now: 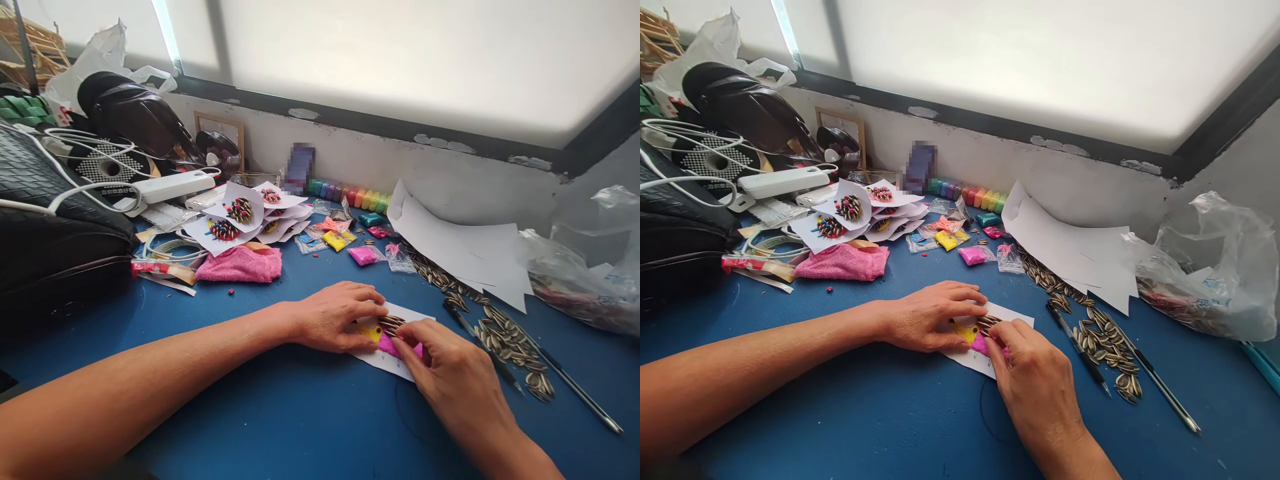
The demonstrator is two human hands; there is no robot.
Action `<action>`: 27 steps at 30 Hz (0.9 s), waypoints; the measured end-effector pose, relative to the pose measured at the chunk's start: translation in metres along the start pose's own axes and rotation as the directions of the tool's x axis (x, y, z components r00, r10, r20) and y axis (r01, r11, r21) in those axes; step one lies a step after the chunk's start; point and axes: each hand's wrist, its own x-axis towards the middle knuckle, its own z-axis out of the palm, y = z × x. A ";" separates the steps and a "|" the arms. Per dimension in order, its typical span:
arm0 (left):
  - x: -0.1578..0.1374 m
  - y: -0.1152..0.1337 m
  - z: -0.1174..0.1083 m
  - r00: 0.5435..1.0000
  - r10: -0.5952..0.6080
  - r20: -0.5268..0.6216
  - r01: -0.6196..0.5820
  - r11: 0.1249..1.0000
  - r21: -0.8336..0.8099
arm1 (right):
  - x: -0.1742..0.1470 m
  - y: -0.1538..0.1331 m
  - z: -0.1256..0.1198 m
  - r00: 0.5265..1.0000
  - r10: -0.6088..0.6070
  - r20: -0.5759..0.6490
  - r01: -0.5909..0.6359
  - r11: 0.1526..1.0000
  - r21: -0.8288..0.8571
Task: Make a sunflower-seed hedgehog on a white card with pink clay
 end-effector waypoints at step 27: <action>-0.001 0.001 -0.001 1.000 -0.026 -0.015 0.026 0.999 -0.041 | 0.005 0.119 -0.005 0.915 0.402 0.009 -0.400 0.912 -0.088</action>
